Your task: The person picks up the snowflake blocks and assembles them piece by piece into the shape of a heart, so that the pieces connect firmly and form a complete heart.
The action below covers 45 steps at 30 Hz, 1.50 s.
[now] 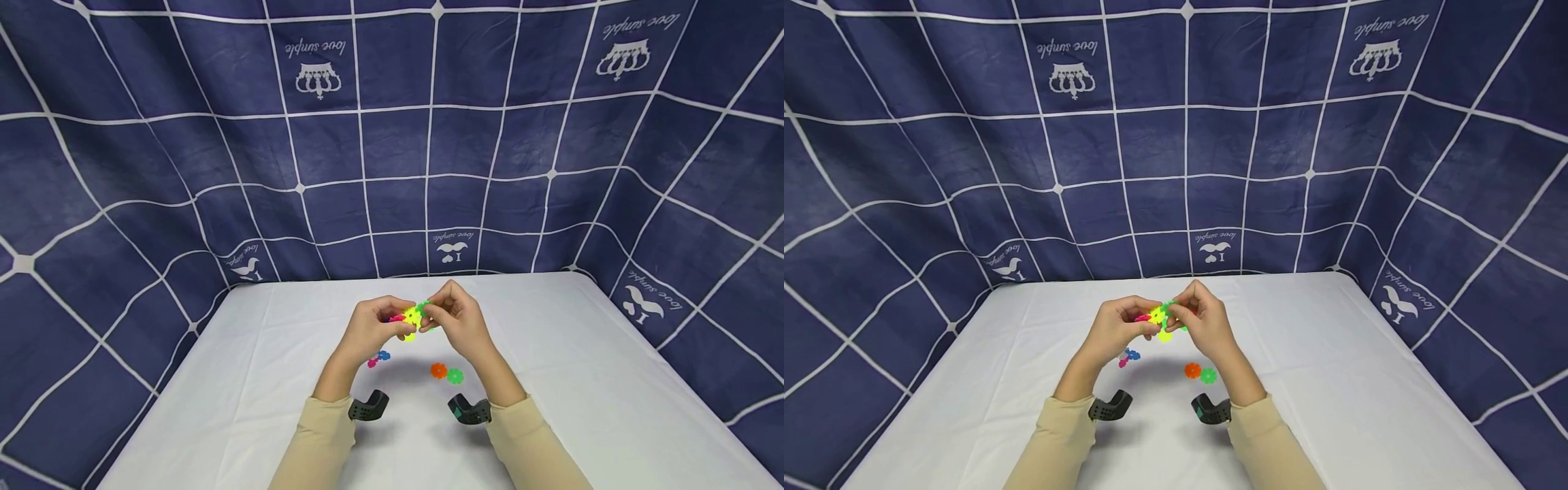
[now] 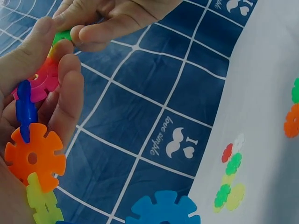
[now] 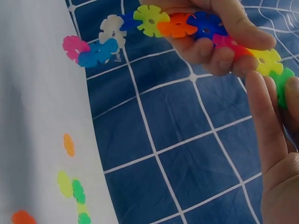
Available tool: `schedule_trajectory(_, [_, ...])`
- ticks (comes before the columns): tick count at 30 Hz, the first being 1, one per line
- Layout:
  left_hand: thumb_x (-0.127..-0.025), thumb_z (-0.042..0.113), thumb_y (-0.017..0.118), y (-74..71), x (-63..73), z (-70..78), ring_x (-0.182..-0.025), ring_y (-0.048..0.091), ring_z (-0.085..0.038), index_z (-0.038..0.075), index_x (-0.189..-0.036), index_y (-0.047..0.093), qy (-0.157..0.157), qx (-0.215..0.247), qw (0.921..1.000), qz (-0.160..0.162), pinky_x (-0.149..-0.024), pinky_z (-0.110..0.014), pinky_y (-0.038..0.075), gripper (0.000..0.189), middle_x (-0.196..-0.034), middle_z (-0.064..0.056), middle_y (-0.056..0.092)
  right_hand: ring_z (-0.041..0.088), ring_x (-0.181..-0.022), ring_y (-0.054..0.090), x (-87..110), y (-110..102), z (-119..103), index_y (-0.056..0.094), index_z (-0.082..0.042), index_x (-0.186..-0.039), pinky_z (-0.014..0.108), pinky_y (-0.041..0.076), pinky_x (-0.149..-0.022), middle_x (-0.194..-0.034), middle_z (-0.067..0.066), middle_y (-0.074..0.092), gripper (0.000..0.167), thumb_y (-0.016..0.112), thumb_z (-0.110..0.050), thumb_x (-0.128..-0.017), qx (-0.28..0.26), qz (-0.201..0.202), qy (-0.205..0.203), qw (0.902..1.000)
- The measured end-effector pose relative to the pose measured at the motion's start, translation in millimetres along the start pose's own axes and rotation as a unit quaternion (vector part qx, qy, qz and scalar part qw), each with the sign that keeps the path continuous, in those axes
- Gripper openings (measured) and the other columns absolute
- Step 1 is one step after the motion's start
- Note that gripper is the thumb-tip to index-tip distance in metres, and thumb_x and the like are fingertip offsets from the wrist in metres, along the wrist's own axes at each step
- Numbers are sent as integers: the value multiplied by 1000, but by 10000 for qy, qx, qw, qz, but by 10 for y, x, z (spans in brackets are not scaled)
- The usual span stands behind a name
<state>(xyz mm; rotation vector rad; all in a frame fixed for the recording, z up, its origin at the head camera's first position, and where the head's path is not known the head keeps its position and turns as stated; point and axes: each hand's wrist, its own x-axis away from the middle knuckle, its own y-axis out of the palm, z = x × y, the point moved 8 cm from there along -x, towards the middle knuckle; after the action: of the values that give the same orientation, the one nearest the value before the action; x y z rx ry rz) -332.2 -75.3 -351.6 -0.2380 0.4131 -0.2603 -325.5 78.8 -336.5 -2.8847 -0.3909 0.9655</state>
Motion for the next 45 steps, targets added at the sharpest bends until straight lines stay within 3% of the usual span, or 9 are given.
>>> schedule_trajectory(8, [-79,4,82,-17,10,49,-63,65,-13,2,-111,74,135,-49,9998,-110,-61,-25,59,32,-93,-18,75,8,-69,70,3,38,-25,51,7,-96,31,62,-64,-89,28,66,15,65,6,-91,192,87,-72,9998])
schedule_trajectory(12, [-80,5,82,-31,7,66,-63,65,-14,3,-110,74,181,-88,9997,-120,-63,-32,61,32,-92,-17,75,8,-70,70,-5,56,-26,51,8,-96,30,62,-64,-90,28,66,15,65,6,-91,223,131,-118,9996])
schedule_trajectory(17, [-81,8,82,-20,-12,6,-68,67,-16,8,-112,73,0,-152,9995,-270,-67,-37,62,32,-96,-14,75,9,-70,70,-13,59,-18,52,4,-99,28,62,-65,-90,23,68,16,66,2,-92,543,63,-64,9985])
schedule_trajectory(22, [-83,11,81,13,-17,-87,-70,66,-17,11,-113,69,-245,-260,9984,-446,-64,-28,60,32,-98,-12,72,12,-70,70,-2,40,44,57,-3,-103,25,61,-67,-87,15,69,15,68,-5,-93,1008,17,147,9948])
schedule_trajectory(29, [-85,12,79,-6,-1,-151,-72,64,-27,11,-118,68,-388,-420,9976,-385,-63,-26,57,34,-101,-13,71,21,-76,66,15,-88,287,63,-11,-109,24,59,-70,-96,9,68,14,65,-19,-97,1280,155,659,9895])
schedule_trajectory(34, [-86,13,78,-13,-1,-194,-68,63,-23,13,-121,68,-570,-428,9969,-340,-63,-30,56,36,-97,-12,72,25,-83,66,17,-211,501,66,-12,-108,24,56,-72,-100,8,70,16,65,-24,-98,1400,301,1027,9844])
schedule_trajectory(37, [-86,12,78,-24,4,-196,-65,62,-18,12,-122,67,-568,-396,9972,-296,-63,-32,57,38,-95,-14,72,18,-83,64,21,-259,665,67,-12,-107,25,55,-72,-101,8,71,15,66,-23,-97,1644,352,1298,9772])
schedule_trajectory(45, [-86,12,78,-55,9,-185,-64,60,-18,11,-124,67,-539,-429,9974,-216,-59,-24,52,39,-86,-15,71,22,-93,61,20,-345,1188,67,-12,-111,29,51,-77,-112,7,71,19,71,-15,-92,2443,51,2199,9444])
